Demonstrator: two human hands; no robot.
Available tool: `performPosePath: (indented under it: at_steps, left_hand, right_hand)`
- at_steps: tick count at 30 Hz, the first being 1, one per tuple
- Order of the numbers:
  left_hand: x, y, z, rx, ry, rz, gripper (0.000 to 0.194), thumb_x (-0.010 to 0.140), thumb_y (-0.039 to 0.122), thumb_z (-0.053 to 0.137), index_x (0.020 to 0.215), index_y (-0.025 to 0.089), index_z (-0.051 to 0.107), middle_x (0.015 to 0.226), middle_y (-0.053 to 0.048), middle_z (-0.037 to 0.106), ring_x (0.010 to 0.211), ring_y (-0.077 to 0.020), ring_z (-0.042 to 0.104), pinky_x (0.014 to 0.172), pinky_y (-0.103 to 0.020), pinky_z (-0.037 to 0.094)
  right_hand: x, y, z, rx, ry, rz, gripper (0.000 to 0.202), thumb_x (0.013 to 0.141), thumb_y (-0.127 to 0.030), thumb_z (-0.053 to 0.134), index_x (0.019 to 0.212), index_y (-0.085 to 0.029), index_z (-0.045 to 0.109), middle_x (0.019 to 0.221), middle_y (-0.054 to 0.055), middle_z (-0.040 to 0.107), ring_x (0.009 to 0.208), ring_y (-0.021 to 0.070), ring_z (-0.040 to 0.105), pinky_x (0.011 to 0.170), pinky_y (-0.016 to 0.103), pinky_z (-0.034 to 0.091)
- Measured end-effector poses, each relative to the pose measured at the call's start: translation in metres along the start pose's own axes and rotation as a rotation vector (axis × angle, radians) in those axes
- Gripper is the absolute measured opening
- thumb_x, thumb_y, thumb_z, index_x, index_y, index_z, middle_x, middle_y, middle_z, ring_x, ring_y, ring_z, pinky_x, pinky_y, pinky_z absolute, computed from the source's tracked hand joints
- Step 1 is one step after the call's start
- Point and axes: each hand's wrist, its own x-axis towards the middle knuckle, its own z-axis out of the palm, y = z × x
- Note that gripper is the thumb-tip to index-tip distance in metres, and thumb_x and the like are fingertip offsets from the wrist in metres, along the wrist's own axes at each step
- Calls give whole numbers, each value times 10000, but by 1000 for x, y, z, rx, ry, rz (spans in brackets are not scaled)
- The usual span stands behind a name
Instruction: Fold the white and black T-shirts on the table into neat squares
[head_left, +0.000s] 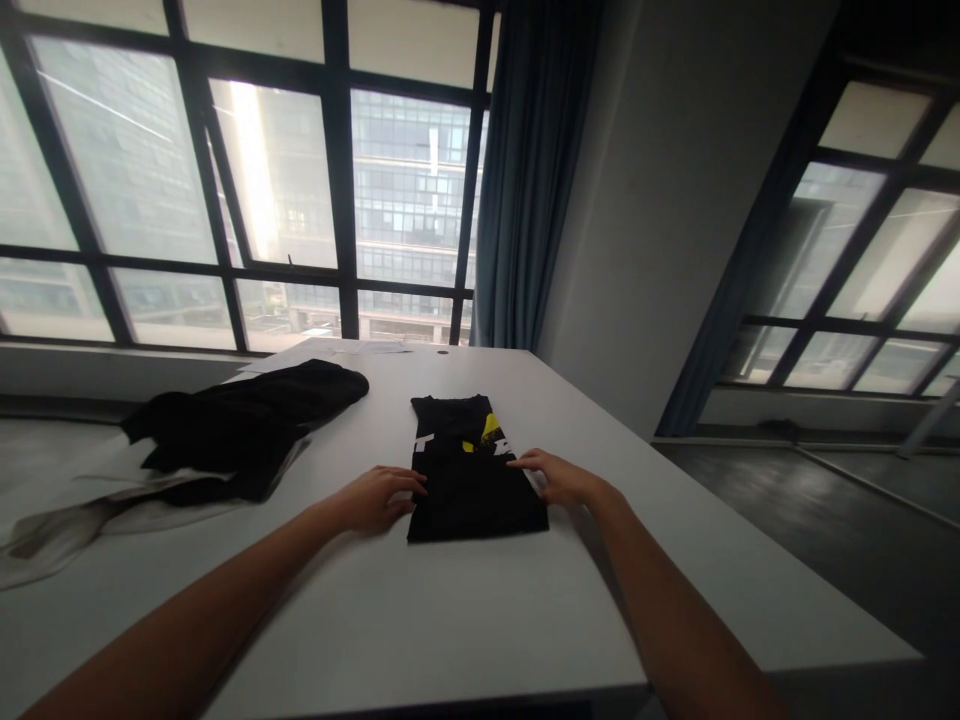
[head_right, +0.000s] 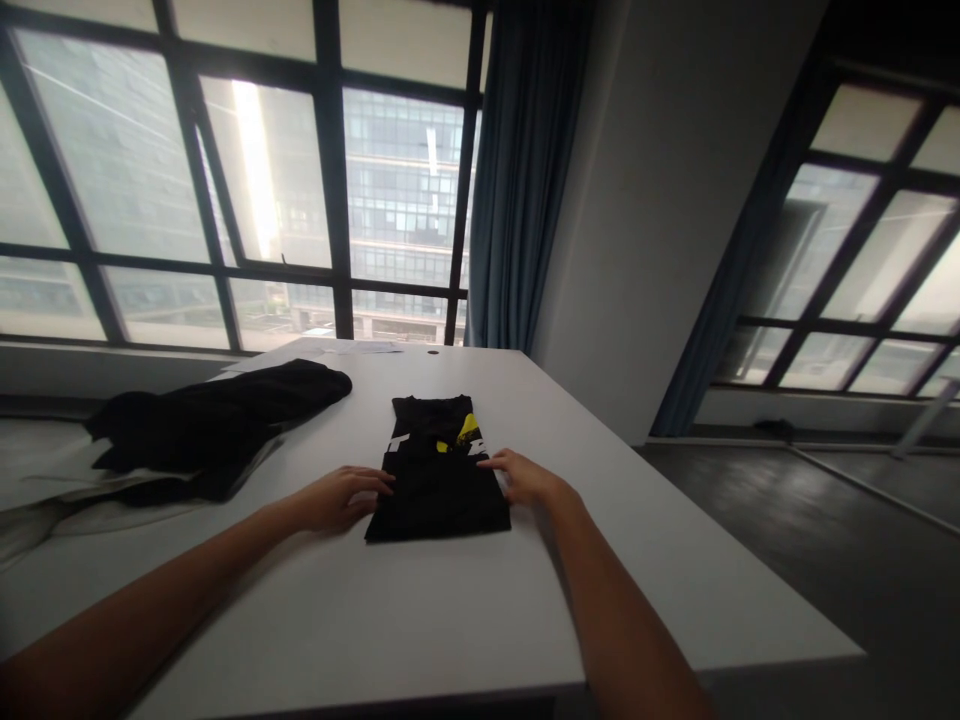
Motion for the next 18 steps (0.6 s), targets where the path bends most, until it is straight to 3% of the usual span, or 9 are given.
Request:
performPosePath:
  at_steps: [4, 9, 14, 18]
  left_hand:
    - [-1, -7, -2, 25, -3, 20, 326, 921, 316, 517, 1191, 274, 694, 1345, -51, 641, 1227, -264, 587, 1102, -455, 390]
    - [4, -11, 4, 52, 60, 97, 296, 879, 274, 592, 1150, 268, 710, 1363, -48, 627, 1292, -264, 529, 1101, -430, 393]
    - [17, -10, 15, 41, 165, 150, 227, 910, 227, 522, 965, 230, 742, 1074, -60, 751, 1022, -215, 672, 992, -364, 459]
    - [11, -4, 2, -38, 157, 61, 231, 918, 253, 495, 953, 212, 720, 873, -44, 747, 812, -193, 671, 802, -314, 500]
  right_hand:
    - [1, -1, 0, 22, -13, -67, 562, 658, -59, 658, 1189, -229, 726, 1445, 100, 502, 1310, 283, 489, 1130, 366, 354]
    - [6, 6, 4, 7, 40, -39, 590, 586, 10, 605, 1107, -218, 761, 1380, 99, 566, 1243, 292, 547, 1098, 392, 394]
    - [12, 5, 9, 31, 160, -165, 364, 658, -11, 575, 880, -199, 795, 1315, 94, 610, 1212, 284, 563, 1071, 411, 412]
    - [2, -1, -3, 147, 118, -228, 158, 752, -169, 649, 831, -203, 782, 1390, 90, 560, 1295, 302, 496, 1098, 445, 377]
